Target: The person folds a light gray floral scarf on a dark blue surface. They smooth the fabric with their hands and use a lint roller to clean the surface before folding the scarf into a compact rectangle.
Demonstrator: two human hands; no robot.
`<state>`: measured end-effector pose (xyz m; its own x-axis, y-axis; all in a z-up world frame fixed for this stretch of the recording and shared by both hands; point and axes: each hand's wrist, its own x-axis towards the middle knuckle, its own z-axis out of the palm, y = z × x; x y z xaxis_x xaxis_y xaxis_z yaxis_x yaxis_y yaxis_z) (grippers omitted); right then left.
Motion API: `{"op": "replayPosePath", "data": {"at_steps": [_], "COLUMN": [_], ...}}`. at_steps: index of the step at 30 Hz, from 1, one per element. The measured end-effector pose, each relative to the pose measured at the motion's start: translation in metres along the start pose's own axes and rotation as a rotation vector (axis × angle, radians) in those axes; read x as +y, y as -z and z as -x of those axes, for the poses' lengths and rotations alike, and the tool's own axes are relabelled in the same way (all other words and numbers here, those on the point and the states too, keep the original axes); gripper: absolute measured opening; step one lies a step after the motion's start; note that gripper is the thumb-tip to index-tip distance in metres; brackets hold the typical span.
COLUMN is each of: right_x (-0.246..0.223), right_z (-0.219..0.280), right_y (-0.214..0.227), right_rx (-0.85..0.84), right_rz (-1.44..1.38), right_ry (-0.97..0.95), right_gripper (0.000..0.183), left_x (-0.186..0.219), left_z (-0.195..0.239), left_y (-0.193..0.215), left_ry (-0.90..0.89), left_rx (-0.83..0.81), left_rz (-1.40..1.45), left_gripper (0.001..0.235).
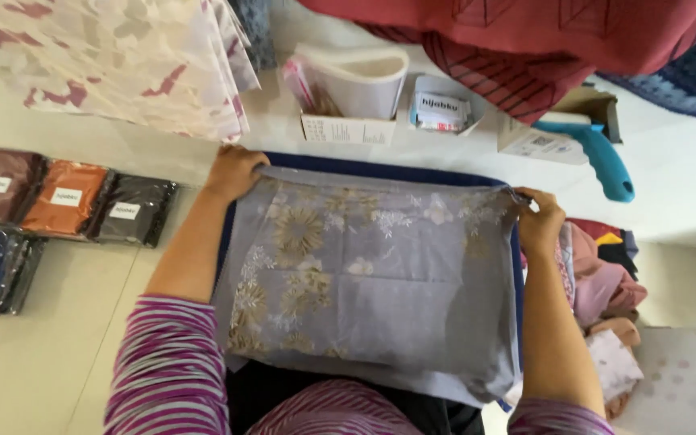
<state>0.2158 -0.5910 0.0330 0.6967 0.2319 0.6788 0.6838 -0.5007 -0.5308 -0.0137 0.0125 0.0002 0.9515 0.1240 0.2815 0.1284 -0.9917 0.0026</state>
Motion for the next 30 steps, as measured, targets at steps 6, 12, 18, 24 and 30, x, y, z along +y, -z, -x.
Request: {"op": "replayPosePath", "data": {"at_steps": [6, 12, 18, 24, 30], "right_x": [-0.023, -0.061, -0.058, -0.045, -0.05], "right_z": [0.012, 0.08, 0.153, 0.183, 0.185], "right_y": [0.051, 0.127, 0.137, 0.138, 0.143], "right_rx": [-0.131, -0.384, -0.466, -0.463, -0.457], "right_rz": [0.034, -0.138, -0.094, 0.068, 0.089], "right_ry": [-0.045, -0.065, -0.088, -0.084, -0.074], "right_gripper": [0.036, 0.032, 0.035, 0.03, 0.031], "left_x": [0.043, 0.069, 0.078, 0.08, 0.074], "left_z": [0.051, 0.15, 0.227, 0.251, 0.26], "left_y": [0.123, 0.157, 0.113, 0.099, 0.09], "left_ry": [-0.078, -0.177, -0.149, -0.142, -0.124], "left_rx": [0.091, 0.084, -0.043, 0.1, 0.129], "left_rz": [0.241, 0.545, 0.44, 0.376, 0.367], "left_gripper": [0.025, 0.025, 0.037, 0.04, 0.036]}}
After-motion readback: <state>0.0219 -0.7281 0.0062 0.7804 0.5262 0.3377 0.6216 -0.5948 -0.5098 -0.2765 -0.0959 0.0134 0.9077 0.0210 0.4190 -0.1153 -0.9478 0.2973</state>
